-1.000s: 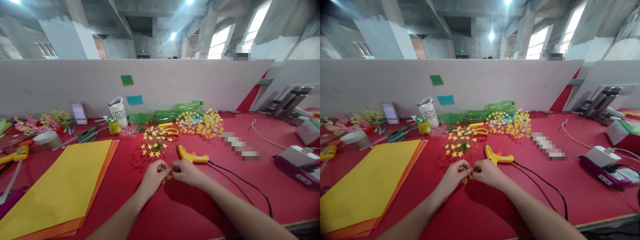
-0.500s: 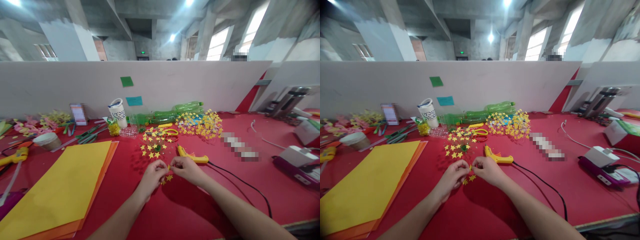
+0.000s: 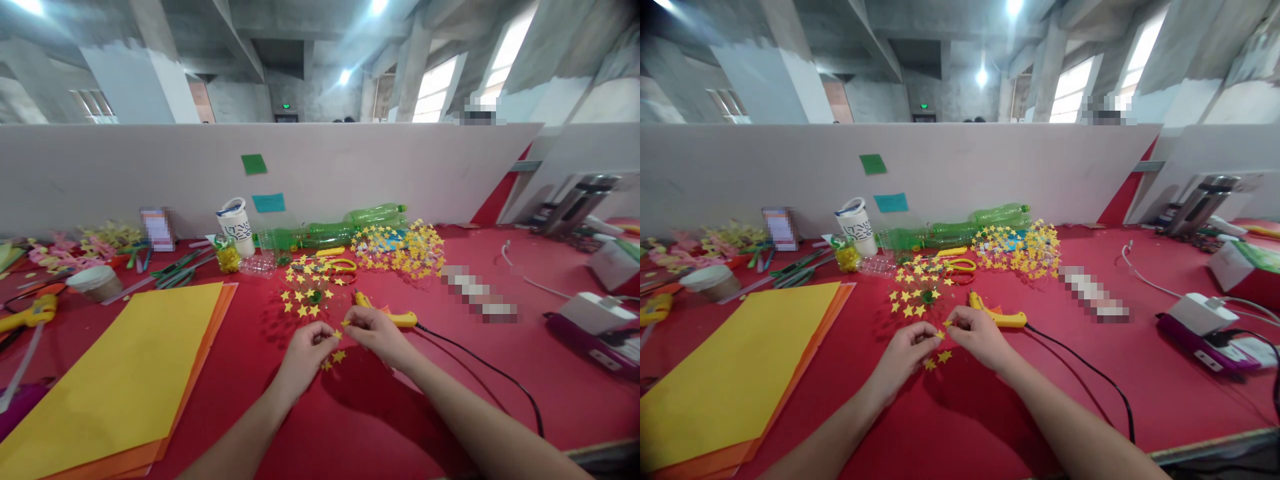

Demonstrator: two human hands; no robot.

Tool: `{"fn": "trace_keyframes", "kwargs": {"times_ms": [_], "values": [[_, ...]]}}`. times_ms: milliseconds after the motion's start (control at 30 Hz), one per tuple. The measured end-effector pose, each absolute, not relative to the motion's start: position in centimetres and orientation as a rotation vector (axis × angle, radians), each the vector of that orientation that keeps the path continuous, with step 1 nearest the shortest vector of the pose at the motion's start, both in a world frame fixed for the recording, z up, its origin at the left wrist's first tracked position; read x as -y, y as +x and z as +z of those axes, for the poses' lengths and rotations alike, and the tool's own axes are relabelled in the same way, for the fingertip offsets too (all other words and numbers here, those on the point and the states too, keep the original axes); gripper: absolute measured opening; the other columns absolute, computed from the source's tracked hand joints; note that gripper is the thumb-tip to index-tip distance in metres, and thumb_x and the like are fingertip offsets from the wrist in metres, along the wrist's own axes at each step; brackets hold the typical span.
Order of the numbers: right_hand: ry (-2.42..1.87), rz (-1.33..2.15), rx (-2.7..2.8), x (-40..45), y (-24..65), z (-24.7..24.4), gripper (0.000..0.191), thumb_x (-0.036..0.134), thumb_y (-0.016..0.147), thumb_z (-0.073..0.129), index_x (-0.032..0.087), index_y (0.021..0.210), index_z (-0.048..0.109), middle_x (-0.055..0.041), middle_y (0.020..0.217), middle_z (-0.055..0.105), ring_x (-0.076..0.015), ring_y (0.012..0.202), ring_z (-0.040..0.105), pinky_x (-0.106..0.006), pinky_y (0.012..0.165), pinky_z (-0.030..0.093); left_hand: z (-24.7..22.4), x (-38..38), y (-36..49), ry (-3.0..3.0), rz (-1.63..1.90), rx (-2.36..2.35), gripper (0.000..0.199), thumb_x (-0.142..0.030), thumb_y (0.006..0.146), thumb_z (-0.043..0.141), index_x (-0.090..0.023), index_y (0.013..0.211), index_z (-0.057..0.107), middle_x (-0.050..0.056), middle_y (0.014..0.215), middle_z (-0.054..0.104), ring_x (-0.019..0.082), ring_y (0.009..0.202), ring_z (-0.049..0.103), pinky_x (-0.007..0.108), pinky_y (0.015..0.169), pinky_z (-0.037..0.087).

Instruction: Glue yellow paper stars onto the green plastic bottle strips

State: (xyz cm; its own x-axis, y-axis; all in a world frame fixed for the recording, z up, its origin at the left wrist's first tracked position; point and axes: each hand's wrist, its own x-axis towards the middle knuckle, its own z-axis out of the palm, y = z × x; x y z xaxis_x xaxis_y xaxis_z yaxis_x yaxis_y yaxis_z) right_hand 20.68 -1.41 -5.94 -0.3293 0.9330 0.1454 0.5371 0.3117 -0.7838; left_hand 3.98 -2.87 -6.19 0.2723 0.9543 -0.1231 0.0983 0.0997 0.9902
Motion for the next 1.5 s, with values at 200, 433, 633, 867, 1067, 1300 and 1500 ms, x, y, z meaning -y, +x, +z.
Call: {"fn": "trace_keyframes", "kwargs": {"times_ms": [200,433,633,867,1067,1300,1500], "values": [[-1.390,0.654,2.178,1.8,20.9,-5.6,0.015,0.014,0.071,0.047,0.018,0.070,0.062,0.0035,0.055,0.053,-0.0095,0.051,0.042,-0.021,0.050,0.025,-5.4,2.9,3.6,1.421,0.977,-1.145,0.014,-0.031,0.075,0.054,-0.018,0.071,0.054,-0.007,0.053,0.040,0.009,0.050,0.036,0.020,0.048,0.028],[-1.610,0.358,2.220,1.5,23.9,-3.4,0.021,0.017,0.075,0.047,0.020,0.088,0.062,-0.0029,0.073,0.063,-0.0142,0.063,0.051,-0.024,0.056,0.027,-5.5,2.8,3.5,1.399,1.003,-1.154,0.013,-0.030,0.074,0.054,-0.018,0.069,0.052,-0.008,0.051,0.038,0.009,0.048,0.037,0.020,0.048,0.028],[-1.892,-0.040,2.497,0.5,27.3,-4.4,0.032,0.012,0.063,0.054,0.016,0.095,0.060,-0.0112,0.095,0.058,-0.0234,0.086,0.055,-0.028,0.067,0.034,-5.2,3.0,3.6,1.417,1.004,-1.133,0.010,-0.026,0.075,0.053,-0.019,0.070,0.051,-0.008,0.052,0.038,0.008,0.048,0.036,0.019,0.047,0.030],[-1.849,-0.030,2.333,0.0,26.9,-4.1,0.026,0.012,0.068,0.051,0.013,0.093,0.054,-0.0088,0.094,0.054,-0.0169,0.077,0.054,-0.026,0.065,0.037,-4.6,3.3,3.3,1.443,1.056,-1.125,0.012,-0.029,0.078,0.053,-0.019,0.071,0.052,-0.007,0.052,0.039,0.008,0.049,0.036,0.019,0.048,0.030],[-1.347,0.480,1.812,1.5,25.8,-3.1,0.021,0.033,0.078,0.055,0.019,0.093,0.051,-0.0035,0.081,0.058,-0.0177,0.072,0.055,-0.027,0.062,0.044,-4.0,3.3,2.8,1.369,1.193,-1.124,0.015,-0.035,0.079,0.053,-0.020,0.078,0.052,-0.007,0.054,0.042,0.008,0.050,0.038,0.019,0.048,0.030],[-1.171,0.835,1.743,4.1,22.7,-5.9,0.036,0.045,0.078,0.056,0.020,0.104,0.054,-0.0085,0.093,0.064,-0.0207,0.081,0.061,-0.031,0.069,0.050,-4.2,2.8,2.6,1.342,1.251,-1.149,0.018,-0.037,0.082,0.049,-0.019,0.081,0.050,-0.006,0.053,0.042,0.008,0.050,0.039,0.019,0.049,0.031],[-1.284,0.799,1.756,4.6,22.4,-5.3,0.029,0.045,0.076,0.056,0.023,0.095,0.058,-0.0044,0.076,0.062,-0.0188,0.067,0.057,-0.030,0.058,0.049,-4.1,2.7,2.5,1.423,1.289,-1.233,0.017,-0.036,0.083,0.046,-0.020,0.087,0.049,-0.006,0.055,0.044,0.009,0.052,0.042,0.020,0.052,0.034]]}}
